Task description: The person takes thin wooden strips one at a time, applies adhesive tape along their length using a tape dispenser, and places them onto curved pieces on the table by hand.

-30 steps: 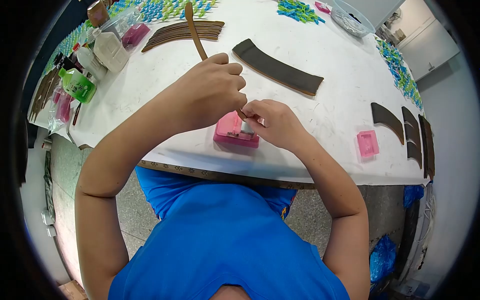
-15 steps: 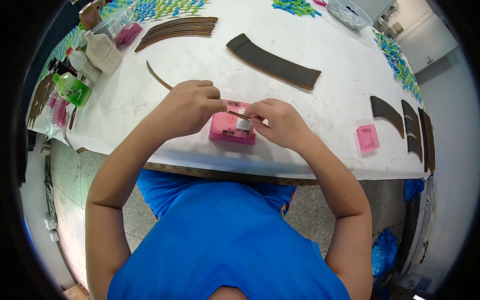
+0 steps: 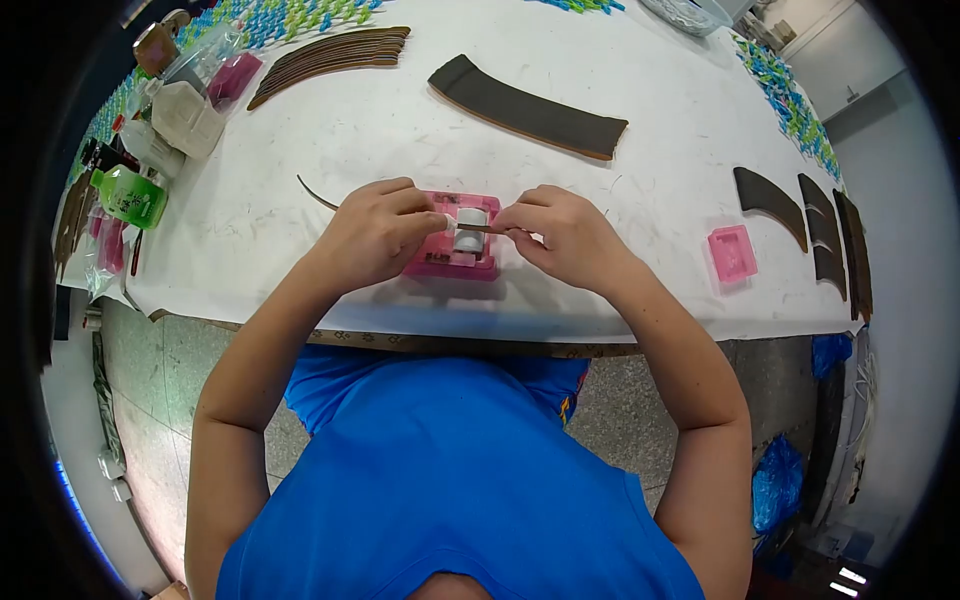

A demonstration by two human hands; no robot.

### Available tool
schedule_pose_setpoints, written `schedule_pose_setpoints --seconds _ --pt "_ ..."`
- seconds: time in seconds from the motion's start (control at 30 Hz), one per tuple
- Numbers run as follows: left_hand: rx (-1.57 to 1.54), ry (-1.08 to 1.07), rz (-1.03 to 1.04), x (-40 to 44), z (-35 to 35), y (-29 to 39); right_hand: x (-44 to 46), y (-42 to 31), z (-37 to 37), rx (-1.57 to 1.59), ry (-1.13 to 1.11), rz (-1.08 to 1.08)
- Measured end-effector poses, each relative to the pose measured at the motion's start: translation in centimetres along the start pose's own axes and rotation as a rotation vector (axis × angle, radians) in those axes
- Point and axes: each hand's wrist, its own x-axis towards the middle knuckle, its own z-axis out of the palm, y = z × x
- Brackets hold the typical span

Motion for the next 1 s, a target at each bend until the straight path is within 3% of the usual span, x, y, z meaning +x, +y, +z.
schedule_pose_setpoints --seconds 0.27,0.33,0.47,0.83,1.0 --pt "-0.003 0.004 0.003 0.3 0.7 0.1 -5.5 2.1 -3.8 -0.083 -0.013 0.081" --pt "-0.003 0.008 0.004 0.4 0.7 0.2 -8.1 2.7 -5.4 -0.097 0.000 0.269" --pt "-0.029 0.014 0.020 0.8 1.0 0.1 -12.3 4.0 -7.6 -0.150 0.016 0.409" --pt "-0.067 -0.010 0.039 2.8 1.7 1.1 -12.5 3.2 -12.8 -0.467 0.167 0.256" --pt "-0.254 0.074 -0.086 3.6 3.1 1.6 -8.7 1.0 -18.2 -0.617 0.257 0.147"
